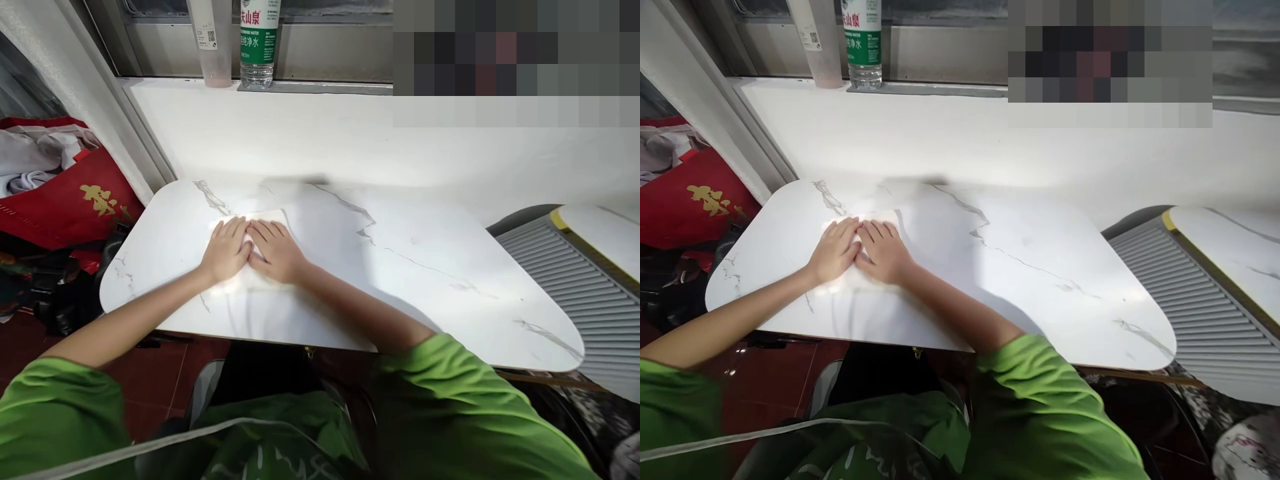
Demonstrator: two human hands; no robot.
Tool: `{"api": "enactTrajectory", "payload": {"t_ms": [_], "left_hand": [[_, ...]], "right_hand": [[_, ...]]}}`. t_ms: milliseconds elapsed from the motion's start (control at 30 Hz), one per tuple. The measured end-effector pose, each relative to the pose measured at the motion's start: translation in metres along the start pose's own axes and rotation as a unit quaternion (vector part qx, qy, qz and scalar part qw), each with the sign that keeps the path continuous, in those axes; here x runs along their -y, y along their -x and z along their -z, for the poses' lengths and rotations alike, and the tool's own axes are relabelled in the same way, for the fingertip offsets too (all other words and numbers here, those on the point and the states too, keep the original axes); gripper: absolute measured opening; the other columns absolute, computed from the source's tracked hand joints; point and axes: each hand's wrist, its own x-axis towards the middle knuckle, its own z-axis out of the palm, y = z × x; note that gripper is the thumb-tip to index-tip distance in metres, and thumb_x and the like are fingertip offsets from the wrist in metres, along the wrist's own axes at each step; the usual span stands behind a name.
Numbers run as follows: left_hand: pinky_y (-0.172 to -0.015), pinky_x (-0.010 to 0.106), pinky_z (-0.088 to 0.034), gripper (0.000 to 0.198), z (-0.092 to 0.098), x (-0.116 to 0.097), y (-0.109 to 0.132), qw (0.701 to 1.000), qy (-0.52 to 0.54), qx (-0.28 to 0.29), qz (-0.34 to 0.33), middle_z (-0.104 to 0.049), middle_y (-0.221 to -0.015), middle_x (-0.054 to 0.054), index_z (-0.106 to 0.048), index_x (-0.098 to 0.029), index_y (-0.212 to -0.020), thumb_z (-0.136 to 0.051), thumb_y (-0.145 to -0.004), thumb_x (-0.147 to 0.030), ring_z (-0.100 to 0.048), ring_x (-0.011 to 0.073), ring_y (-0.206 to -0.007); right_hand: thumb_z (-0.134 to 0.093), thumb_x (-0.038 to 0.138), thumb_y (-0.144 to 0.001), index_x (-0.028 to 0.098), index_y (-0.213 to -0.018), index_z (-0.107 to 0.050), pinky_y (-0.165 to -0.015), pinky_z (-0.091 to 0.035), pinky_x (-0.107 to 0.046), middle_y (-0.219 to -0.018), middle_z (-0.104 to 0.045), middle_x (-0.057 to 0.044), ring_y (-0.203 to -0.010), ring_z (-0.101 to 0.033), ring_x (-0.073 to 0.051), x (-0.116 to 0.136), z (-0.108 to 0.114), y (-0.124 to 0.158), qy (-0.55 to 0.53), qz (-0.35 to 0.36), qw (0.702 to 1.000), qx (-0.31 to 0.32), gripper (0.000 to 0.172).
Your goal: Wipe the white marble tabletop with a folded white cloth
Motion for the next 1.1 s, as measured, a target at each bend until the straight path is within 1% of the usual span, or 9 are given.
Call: {"api": "enactTrajectory", "payload": {"t_ms": [100, 200, 300, 433, 600, 767, 900, 1000, 1100], "left_hand": [[-0.124, 0.051, -0.018, 0.054, 0.001, -0.033, 0.046, 0.999, 0.000, 0.015, -0.047, -0.043, -0.154, 0.016, -0.041, -0.008, -0.146, -0.030, -0.098, -0.030, -0.031, 0.0288, -0.148], [-0.125, 0.051, -0.017, 0.053, 0.001, -0.061, 0.076, 0.997, -0.002, 0.006, -0.075, -0.044, -0.154, 0.017, -0.040, -0.007, -0.147, -0.026, -0.100, -0.028, -0.029, 0.0281, -0.150], [-0.124, 0.052, -0.019, 0.053, 0.003, -0.077, 0.084, 0.996, -0.012, 0.016, -0.087, -0.046, -0.152, 0.017, -0.042, -0.005, -0.145, -0.026, -0.099, -0.024, -0.031, 0.0285, -0.148], [-0.122, 0.054, -0.022, 0.053, 0.004, -0.078, 0.072, 0.995, -0.017, 0.034, -0.088, -0.046, -0.151, 0.019, -0.045, -0.003, -0.142, -0.031, -0.095, -0.022, -0.037, 0.0308, -0.145], [-0.120, 0.052, -0.024, 0.051, -0.007, -0.053, 0.015, 0.995, -0.002, 0.024, -0.093, -0.049, -0.149, 0.018, -0.046, -0.007, -0.140, -0.038, -0.093, -0.024, -0.040, 0.0301, -0.141], [-0.117, 0.040, -0.031, 0.043, -0.024, -0.024, -0.084, 0.994, 0.004, -0.010, -0.107, -0.057, -0.140, 0.014, -0.051, -0.012, -0.132, -0.042, -0.092, -0.023, -0.048, 0.0247, -0.134], [-0.115, 0.036, -0.034, 0.038, -0.031, -0.012, -0.152, 0.996, 0.006, -0.010, -0.090, -0.061, -0.136, 0.011, -0.056, -0.016, -0.127, -0.043, -0.091, -0.023, -0.053, 0.0228, -0.129], [-0.115, 0.034, -0.036, 0.039, -0.033, -0.009, -0.178, 0.997, 0.008, -0.009, -0.082, -0.063, -0.133, 0.008, -0.057, -0.020, -0.127, -0.042, -0.091, -0.024, -0.054, 0.0220, -0.127], [-0.116, 0.034, -0.034, 0.041, -0.035, -0.007, -0.184, 0.997, 0.009, -0.002, -0.077, -0.060, -0.137, 0.007, -0.055, -0.021, -0.131, -0.042, -0.092, -0.024, -0.052, 0.0214, -0.131]], "right_hand": [[-0.041, 0.037, -0.095, 0.000, -0.140, -0.050, -0.118, -0.024, -0.052, -0.148, -0.049, -0.022, -0.139, -0.040, -0.034, 0.028, 0.012, 0.051, 0.008, -0.009, 1.000, -0.015, 0.060], [-0.042, 0.036, -0.093, -0.001, -0.140, -0.050, -0.119, -0.024, -0.053, -0.149, -0.047, -0.023, -0.140, -0.038, -0.035, 0.047, 0.022, 0.090, 0.013, -0.005, 1.000, -0.019, 0.060], [-0.041, 0.033, -0.093, 0.001, -0.140, -0.049, -0.118, -0.025, -0.054, -0.149, -0.047, -0.023, -0.141, -0.037, -0.034, 0.054, 0.028, 0.108, 0.014, -0.010, 1.000, -0.024, 0.058], [-0.045, 0.034, -0.090, 0.001, -0.138, -0.052, -0.117, -0.028, -0.054, -0.145, -0.050, -0.024, -0.138, -0.041, -0.035, 0.046, 0.029, 0.102, 0.001, -0.007, 0.999, -0.032, 0.058], [-0.047, 0.035, -0.089, 0.005, -0.133, -0.055, -0.112, -0.031, -0.049, -0.141, -0.054, -0.023, -0.132, -0.045, -0.033, 0.003, 0.023, 0.061, -0.016, -0.017, 0.999, -0.035, 0.055], [-0.045, 0.031, -0.091, 0.009, -0.133, -0.055, -0.111, -0.030, -0.046, -0.140, -0.056, -0.019, -0.130, -0.048, -0.031, -0.068, 0.014, 0.000, -0.007, -0.065, 0.997, -0.038, 0.049], [-0.045, 0.032, -0.092, 0.009, -0.136, -0.053, -0.113, -0.028, -0.045, -0.146, -0.052, -0.017, -0.134, -0.045, -0.031, -0.119, 0.010, -0.041, 0.011, -0.095, 0.995, -0.017, 0.050], [-0.044, 0.033, -0.094, 0.010, -0.138, -0.052, -0.115, -0.027, -0.045, -0.148, -0.051, -0.016, -0.135, -0.043, -0.031, -0.140, 0.006, -0.056, 0.022, -0.119, 0.993, -0.014, 0.050], [-0.041, 0.032, -0.094, 0.013, -0.138, -0.052, -0.114, -0.028, -0.046, -0.148, -0.051, -0.014, -0.135, -0.044, -0.030, -0.145, 0.003, -0.059, 0.027, -0.118, 0.992, -0.024, 0.048]]}}
